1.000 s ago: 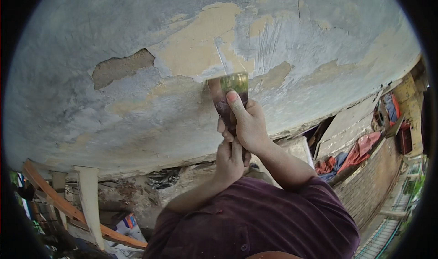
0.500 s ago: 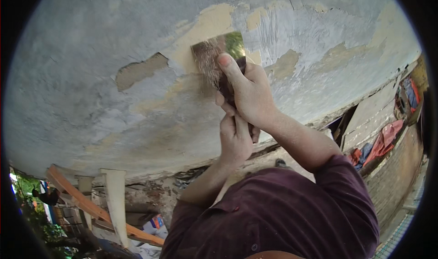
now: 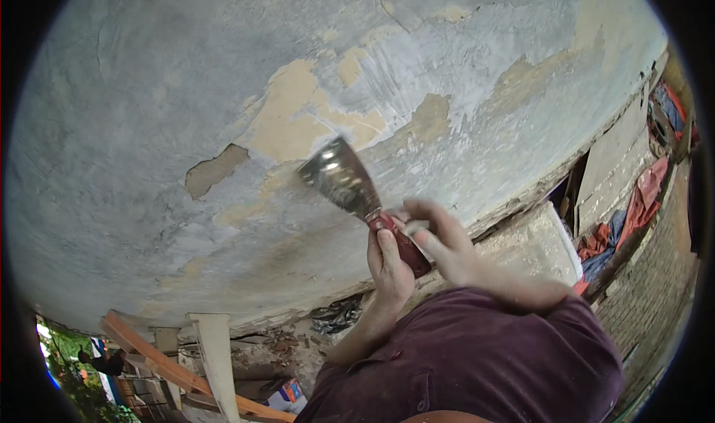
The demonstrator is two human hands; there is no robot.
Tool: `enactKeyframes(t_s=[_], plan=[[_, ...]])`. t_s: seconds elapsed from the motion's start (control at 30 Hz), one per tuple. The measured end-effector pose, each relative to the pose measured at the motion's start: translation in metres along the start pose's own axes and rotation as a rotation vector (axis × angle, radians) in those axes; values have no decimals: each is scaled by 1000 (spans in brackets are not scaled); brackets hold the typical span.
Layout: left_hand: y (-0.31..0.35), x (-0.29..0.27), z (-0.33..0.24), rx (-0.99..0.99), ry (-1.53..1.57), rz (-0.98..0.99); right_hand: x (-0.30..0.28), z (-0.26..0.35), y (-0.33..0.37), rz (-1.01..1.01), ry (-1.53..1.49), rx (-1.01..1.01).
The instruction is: The person scrapes old paint or plaster from an exterior wall using a putty knife.
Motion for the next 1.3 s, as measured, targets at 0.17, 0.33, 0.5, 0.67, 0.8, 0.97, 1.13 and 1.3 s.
enactKeyframes(t_s=[0.17,0.33,0.5,0.67,0.8,0.97,1.13,1.3], plan=[[9,17,11,52,-230,110,-22,-30,13,246,105,142],[-26,25,-43,896,-606,98,-43,-14,3,259,-266,151],[-99,93,-79,1358,-1252,876,-43,-9,-20,323,-236,183],[-127,109,-57,1021,-1376,1257,-54,-11,-42,311,-226,92],[-148,123,-95,1053,-1545,1235,-49,28,-57,256,-31,39],[-134,111,-67,853,-1515,1336,-55,8,-39,247,189,-61],[-150,119,-77,1098,-1519,1212,-58,16,-44,260,160,59],[-153,122,-83,1135,-1494,1299,-53,18,-45,304,308,-64]])
Point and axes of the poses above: each hand's wrist, its own y-axis away from the middle knuckle, its own x-axis out of the palm, z = x × y, the point moved 3 cm from there along -y, towards the middle knuckle, and after that the axes turned 14 degrees about x, right-handed, at the moved point
